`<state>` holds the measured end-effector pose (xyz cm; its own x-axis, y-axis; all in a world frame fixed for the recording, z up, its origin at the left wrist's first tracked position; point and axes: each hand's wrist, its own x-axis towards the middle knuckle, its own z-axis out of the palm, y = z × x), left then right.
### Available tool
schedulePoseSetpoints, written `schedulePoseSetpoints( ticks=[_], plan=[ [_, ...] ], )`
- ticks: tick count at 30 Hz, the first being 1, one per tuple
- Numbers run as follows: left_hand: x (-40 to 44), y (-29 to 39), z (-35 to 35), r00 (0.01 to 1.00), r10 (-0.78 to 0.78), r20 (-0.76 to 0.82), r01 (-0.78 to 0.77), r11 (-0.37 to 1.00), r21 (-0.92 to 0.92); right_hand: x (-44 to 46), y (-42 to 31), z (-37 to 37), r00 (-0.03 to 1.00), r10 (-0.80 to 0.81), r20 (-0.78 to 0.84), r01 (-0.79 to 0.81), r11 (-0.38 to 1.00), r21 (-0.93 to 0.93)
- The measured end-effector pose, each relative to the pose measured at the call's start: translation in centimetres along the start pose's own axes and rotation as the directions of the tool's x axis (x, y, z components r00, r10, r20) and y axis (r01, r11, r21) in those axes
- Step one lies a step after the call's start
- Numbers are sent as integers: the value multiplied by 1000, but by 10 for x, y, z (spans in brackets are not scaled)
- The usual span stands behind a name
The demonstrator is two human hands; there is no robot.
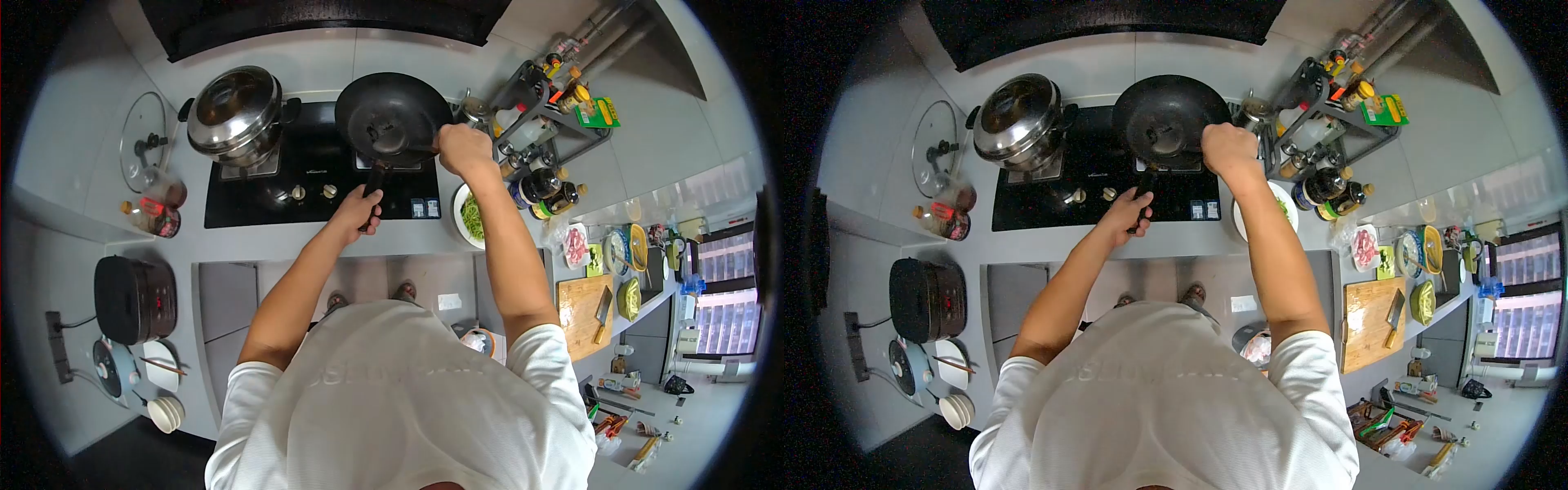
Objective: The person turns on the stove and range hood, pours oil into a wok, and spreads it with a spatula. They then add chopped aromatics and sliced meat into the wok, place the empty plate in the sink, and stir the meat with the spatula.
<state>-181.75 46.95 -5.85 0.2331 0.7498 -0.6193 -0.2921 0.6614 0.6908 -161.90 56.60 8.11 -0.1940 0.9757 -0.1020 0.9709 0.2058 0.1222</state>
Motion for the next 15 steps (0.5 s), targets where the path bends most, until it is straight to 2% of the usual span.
schedulePoseSetpoints(
  ticks=[5,8,11,15],
  plan=[
    [-1,-1,3,1000,2,-2,-2,1000,2,10,-1,20,998,-39,-41,42,995,88],
    [-4,4,4,1000,-8,-18,8,1000,4,2,13,13,999,-45,-9,46,997,68],
    [-7,2,7,999,-7,-33,7,1000,-6,4,23,21,999,15,-40,-10,993,116],
    [0,4,3,1000,-4,-10,4,1000,2,-5,27,28,999,8,-50,-6,998,55]
  ],
)
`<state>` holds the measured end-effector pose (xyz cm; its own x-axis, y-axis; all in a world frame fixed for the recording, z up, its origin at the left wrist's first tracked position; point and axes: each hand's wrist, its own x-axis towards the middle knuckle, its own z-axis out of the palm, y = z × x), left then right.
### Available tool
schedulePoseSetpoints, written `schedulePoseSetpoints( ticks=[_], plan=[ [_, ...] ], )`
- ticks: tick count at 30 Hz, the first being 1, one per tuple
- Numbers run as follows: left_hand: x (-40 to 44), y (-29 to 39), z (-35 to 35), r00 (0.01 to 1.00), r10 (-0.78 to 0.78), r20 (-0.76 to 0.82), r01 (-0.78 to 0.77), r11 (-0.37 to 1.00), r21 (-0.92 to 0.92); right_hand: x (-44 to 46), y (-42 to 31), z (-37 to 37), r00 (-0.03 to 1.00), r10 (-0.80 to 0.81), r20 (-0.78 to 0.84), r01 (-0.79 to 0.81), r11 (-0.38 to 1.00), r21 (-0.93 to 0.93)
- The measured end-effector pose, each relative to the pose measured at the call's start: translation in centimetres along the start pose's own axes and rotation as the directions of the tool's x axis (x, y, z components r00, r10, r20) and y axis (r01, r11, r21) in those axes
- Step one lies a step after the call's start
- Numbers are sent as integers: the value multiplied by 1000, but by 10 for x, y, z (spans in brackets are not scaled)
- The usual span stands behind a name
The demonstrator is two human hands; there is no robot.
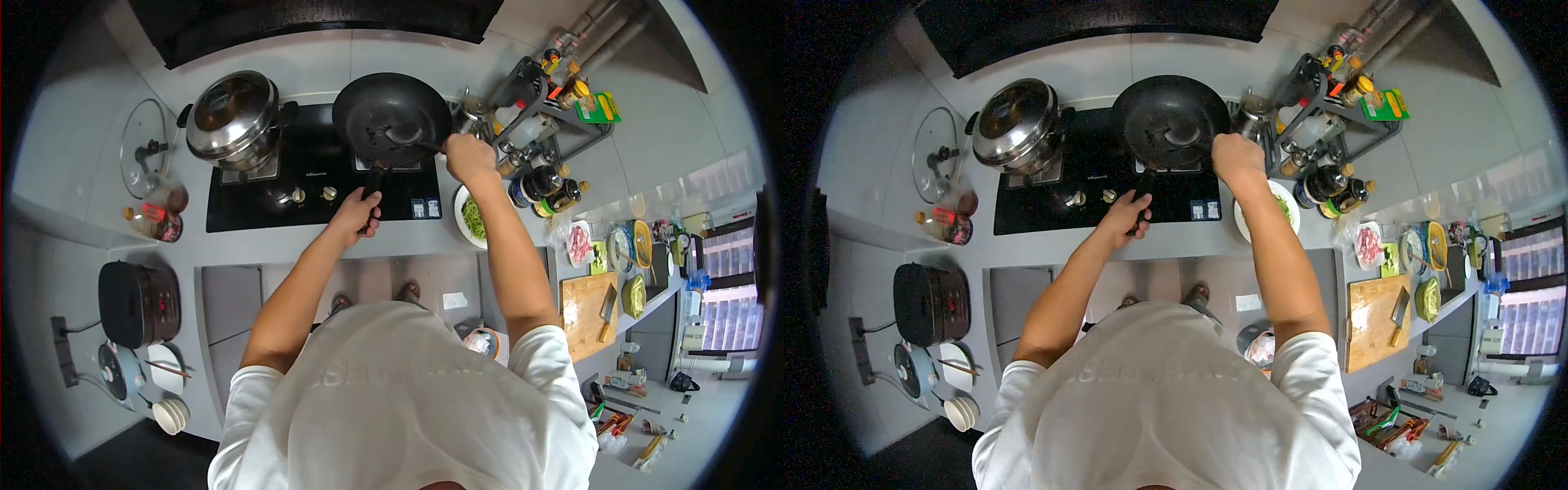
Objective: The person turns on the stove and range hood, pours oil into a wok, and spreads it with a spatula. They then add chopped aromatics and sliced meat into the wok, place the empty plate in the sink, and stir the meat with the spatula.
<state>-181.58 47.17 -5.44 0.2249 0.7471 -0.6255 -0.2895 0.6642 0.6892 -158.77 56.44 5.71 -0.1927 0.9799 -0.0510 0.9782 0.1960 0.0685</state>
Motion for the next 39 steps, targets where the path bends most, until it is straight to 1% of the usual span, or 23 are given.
schedulePoseSetpoints(
  ticks=[2,3,6,7,10,11,14,16,18,19,22,24,25,28,31,33,36,39],
  plan=[
    [-2,-3,1,1000,0,-5,0,1000,2,-10,-2,-18,999,22,27,-21,999,-39],
    [-4,-1,3,1000,-1,-13,1,1000,7,-13,-1,-25,1000,3,22,-2,1000,-30],
    [-3,-1,6,1000,3,-11,-3,1000,15,-9,0,-18,997,-75,-12,75,996,57],
    [-2,-2,6,1000,6,-7,-6,1000,14,-9,-8,-17,998,-57,2,56,994,97],
    [-3,-2,7,999,-2,-32,1,1000,-5,0,-14,15,997,-42,-57,48,994,102],
    [-4,-1,7,1000,-2,-30,2,1000,0,1,-11,24,998,-20,-67,24,998,61],
    [-5,-2,5,1000,7,-23,-7,1000,-1,-6,-13,6,999,43,-19,-44,998,-45],
    [-3,-3,4,1000,21,-10,-21,1000,6,-16,-14,-18,1000,12,23,-10,997,-77],
    [-4,-2,3,1000,-12,-12,12,1000,-22,-22,-15,-33,999,-12,40,17,993,-114],
    [-4,-2,2,1000,-29,-12,29,999,-35,-21,-14,-31,999,-3,35,6,995,-102],
    [0,-3,0,1000,-14,26,15,999,-31,-14,-9,-19,999,29,27,-27,997,-70],
    [-1,-3,2,1000,-15,-7,15,999,-33,-12,-6,-8,999,47,27,-46,997,-57],
    [-4,-3,3,1000,-16,-23,15,999,-35,-12,-5,-6,998,50,35,-47,997,-58],
    [0,-4,1,1000,-2,12,3,1000,-21,-14,-1,-2,997,55,53,-52,997,-62],
    [-1,-4,1,1000,8,10,-8,1000,-21,-14,1,1,997,65,53,-61,996,-61],
    [-1,-3,2,1000,9,7,-8,1000,-14,-12,4,7,996,71,49,-68,996,-60],
    [-4,-3,5,1000,10,-14,-10,1000,-11,-11,9,25,999,37,11,-37,999,-18],
    [-8,-1,6,1000,8,-25,-9,1000,-12,-10,8,37,995,62,73,-63,998,4]
  ],
)
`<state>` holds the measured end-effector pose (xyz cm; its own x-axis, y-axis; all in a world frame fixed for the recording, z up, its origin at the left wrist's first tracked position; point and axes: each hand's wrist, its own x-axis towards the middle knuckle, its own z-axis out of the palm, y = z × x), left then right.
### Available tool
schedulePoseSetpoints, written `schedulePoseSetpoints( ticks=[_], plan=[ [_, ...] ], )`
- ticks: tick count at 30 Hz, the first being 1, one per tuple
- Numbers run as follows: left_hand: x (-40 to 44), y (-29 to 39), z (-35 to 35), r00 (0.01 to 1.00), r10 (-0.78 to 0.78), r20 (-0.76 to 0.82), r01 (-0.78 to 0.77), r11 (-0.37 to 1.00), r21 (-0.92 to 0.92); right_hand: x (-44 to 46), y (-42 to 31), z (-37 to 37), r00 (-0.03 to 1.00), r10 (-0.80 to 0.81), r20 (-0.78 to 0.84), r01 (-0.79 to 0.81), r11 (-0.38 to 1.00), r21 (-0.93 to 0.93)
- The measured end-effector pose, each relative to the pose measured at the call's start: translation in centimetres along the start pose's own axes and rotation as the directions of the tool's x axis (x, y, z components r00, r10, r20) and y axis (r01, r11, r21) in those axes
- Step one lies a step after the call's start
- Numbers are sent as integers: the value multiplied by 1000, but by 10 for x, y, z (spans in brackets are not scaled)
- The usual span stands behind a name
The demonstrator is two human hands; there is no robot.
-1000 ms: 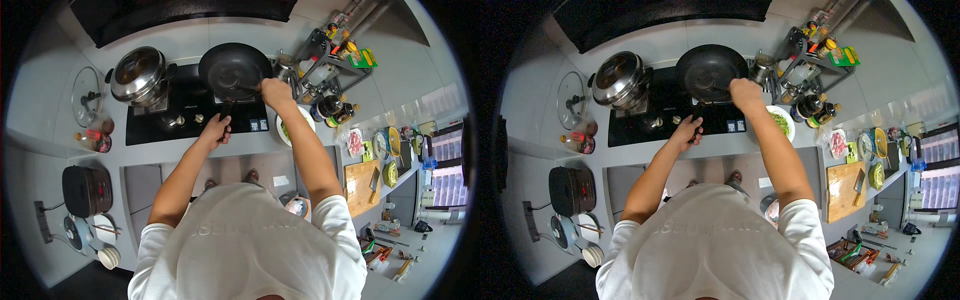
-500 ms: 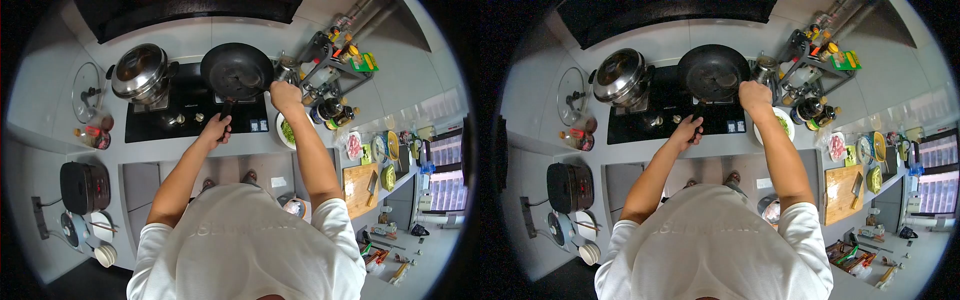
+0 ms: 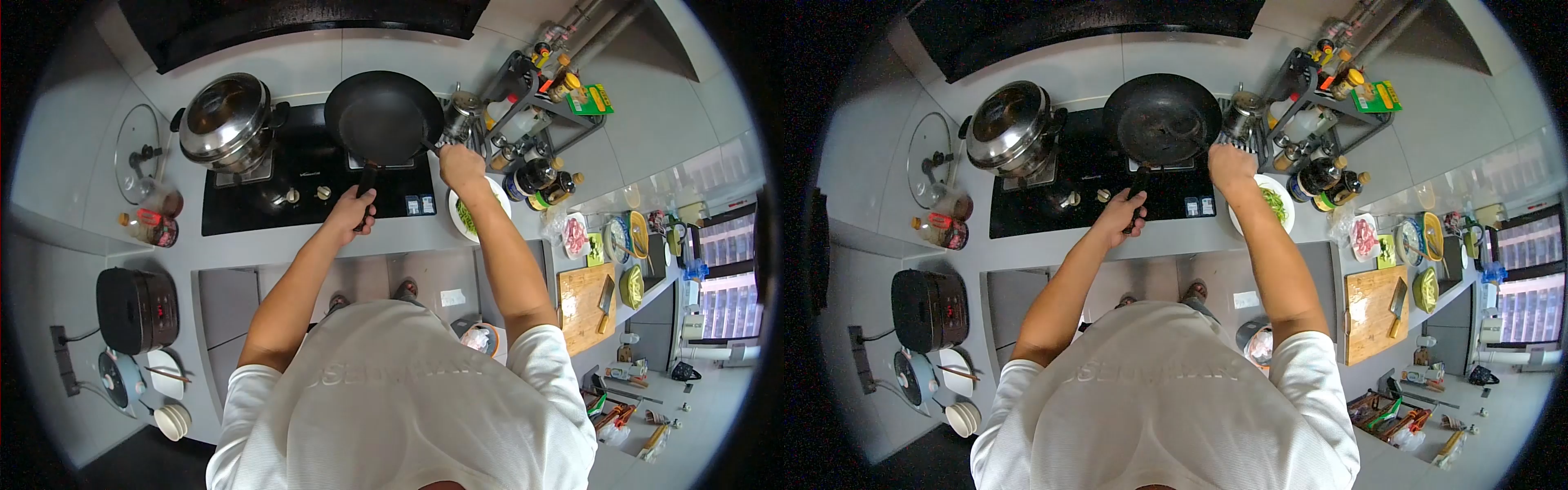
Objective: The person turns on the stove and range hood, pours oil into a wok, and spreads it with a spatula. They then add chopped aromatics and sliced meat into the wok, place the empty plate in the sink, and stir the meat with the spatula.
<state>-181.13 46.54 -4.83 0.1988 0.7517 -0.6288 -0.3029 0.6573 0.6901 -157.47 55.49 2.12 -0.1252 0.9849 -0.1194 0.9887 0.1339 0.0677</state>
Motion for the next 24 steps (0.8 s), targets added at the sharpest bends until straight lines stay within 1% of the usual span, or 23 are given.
schedulePoseSetpoints(
  ticks=[3,6,9,12,18,24],
  plan=[
    [2,0,-1,1000,1,14,-1,1000,9,-2,-4,12,1000,-18,-8,18,1000,-5],
    [4,-1,-3,999,-9,31,8,1000,9,-4,-5,28,986,-34,-160,40,999,34],
    [5,-2,-4,999,-7,38,7,1000,7,0,-3,37,975,-56,-214,75,994,78],
    [5,-2,-4,999,-7,37,6,1000,9,6,-2,36,993,-51,-103,60,994,88],
    [6,-3,-3,999,0,37,0,1000,19,10,-13,31,996,-79,-36,81,995,61],
    [2,-1,-1,1000,-4,8,4,1000,14,23,-32,37,987,-141,-81,149,984,100]
  ],
)
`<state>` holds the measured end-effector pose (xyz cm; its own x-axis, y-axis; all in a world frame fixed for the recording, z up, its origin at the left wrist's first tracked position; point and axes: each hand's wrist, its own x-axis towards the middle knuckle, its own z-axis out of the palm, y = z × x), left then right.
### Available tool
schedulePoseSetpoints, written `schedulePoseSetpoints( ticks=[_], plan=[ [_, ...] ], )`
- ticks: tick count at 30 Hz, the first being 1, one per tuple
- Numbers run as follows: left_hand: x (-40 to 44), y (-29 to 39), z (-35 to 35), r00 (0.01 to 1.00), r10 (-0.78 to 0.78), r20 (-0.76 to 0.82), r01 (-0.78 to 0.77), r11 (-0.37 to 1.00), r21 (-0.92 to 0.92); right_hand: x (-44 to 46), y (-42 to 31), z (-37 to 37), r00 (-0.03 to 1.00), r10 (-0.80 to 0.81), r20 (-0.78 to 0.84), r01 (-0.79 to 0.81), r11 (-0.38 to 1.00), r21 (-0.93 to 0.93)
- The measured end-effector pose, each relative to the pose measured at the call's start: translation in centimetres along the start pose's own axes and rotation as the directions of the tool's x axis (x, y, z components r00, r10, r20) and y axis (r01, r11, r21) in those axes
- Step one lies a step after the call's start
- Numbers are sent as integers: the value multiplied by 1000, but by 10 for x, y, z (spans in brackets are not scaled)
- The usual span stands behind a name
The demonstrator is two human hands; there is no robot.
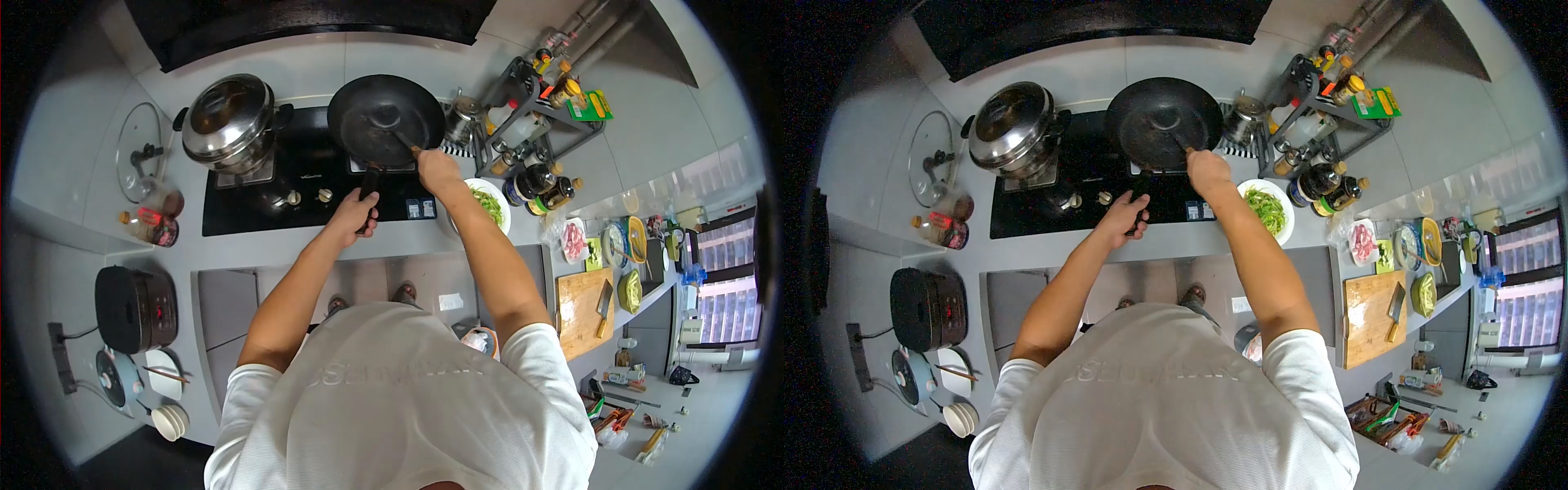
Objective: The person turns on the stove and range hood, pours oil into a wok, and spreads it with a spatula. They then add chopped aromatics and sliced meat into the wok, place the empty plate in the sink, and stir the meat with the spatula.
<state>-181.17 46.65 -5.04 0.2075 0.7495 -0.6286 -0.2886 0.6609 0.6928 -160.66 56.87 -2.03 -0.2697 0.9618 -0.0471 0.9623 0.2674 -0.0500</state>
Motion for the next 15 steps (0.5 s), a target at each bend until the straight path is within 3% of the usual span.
schedulePoseSetpoints(
  ticks=[9,13,15],
  plan=[
    [9,-4,-5,999,13,42,-14,1000,17,-11,-12,-54,980,-50,191,42,998,48],
    [-2,2,0,1000,-5,-5,5,1000,18,-25,1,-101,978,103,184,-87,992,-91],
    [-2,2,1,1000,-10,-13,11,1000,20,-29,5,-115,976,118,182,-109,992,-61]
  ],
)
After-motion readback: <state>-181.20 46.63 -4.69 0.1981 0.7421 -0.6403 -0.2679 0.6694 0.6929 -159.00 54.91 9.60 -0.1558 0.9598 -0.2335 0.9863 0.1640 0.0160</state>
